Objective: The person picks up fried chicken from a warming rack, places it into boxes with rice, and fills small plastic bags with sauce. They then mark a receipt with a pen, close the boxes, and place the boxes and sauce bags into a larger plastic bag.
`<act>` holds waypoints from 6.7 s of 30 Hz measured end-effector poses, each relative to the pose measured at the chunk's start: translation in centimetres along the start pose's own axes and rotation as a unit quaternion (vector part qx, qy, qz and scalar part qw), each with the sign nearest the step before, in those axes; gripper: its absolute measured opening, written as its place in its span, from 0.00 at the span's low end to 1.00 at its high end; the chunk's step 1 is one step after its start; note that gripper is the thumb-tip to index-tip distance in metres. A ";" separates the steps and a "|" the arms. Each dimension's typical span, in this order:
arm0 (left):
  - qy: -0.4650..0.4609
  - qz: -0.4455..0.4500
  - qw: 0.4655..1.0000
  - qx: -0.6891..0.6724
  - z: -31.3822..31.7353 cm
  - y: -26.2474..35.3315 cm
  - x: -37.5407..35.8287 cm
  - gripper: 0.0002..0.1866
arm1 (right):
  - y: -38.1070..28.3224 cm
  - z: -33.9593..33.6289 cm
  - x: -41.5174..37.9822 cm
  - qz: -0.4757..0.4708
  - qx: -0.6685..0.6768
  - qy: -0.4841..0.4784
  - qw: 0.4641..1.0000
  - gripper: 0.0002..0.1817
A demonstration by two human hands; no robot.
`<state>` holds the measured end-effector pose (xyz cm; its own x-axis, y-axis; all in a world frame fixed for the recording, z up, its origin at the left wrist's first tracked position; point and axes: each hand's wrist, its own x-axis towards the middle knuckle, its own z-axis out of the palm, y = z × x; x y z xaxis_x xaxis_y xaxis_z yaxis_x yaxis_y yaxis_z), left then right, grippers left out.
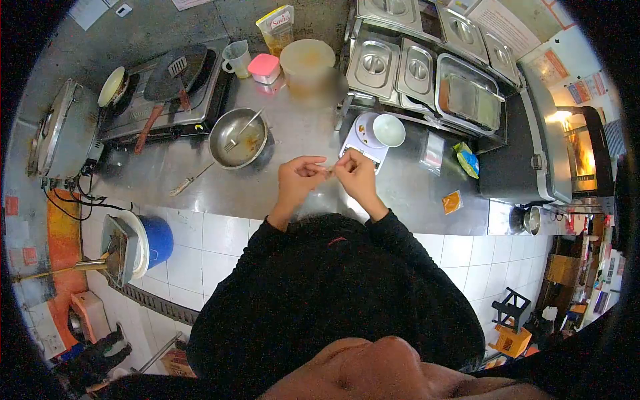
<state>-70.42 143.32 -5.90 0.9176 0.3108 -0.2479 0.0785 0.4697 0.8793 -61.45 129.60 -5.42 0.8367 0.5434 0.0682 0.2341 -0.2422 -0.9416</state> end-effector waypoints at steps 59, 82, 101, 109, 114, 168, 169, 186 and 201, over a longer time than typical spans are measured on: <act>-0.047 0.277 0.951 0.129 3.8 5.5 -2.1 0.43 | -5.2 -3.8 -1.5 -0.130 0.126 -0.035 0.983 0.05; -0.123 0.117 0.985 0.013 3.1 5.1 -0.4 0.41 | -3.1 -4.2 -1.9 -0.116 0.203 -0.063 0.970 0.12; -0.130 -0.289 0.891 0.326 -10.3 -8.9 -7.7 0.37 | 22.2 -32.6 -11.5 0.244 -0.164 0.284 0.913 0.11; -0.161 -0.264 0.886 0.347 -6.8 -7.2 -7.3 0.29 | 30.1 -34.8 -10.2 0.173 -0.480 0.330 0.794 0.17; -0.189 -0.191 0.876 0.401 -2.9 -6.9 -6.0 0.23 | 29.9 -36.9 -9.3 0.319 -0.200 0.120 0.919 0.24; -0.697 -0.312 0.611 0.209 148.2 -74.0 -8.4 0.30 | 48.9 -127.8 -74.8 0.248 0.236 0.567 0.750 0.23; -0.685 -0.300 0.625 0.225 149.8 -74.8 -8.0 0.30 | 48.2 -132.9 -72.4 0.212 0.252 0.551 0.766 0.21; -0.481 -0.413 0.773 0.018 187.2 -87.0 7.1 0.25 | 61.4 -185.4 -58.1 -0.050 -0.083 0.449 0.888 0.10; 0.028 0.076 0.994 0.079 213.4 -100.5 22.2 0.17 | 76.7 -221.2 -53.6 0.123 0.188 0.422 0.878 0.17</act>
<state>25.26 -73.31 -13.04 0.9012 0.4147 -0.1263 0.0053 0.2808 0.9598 21.17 -95.86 -8.32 0.9450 -0.3163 -0.0826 -0.0532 0.1006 -0.9935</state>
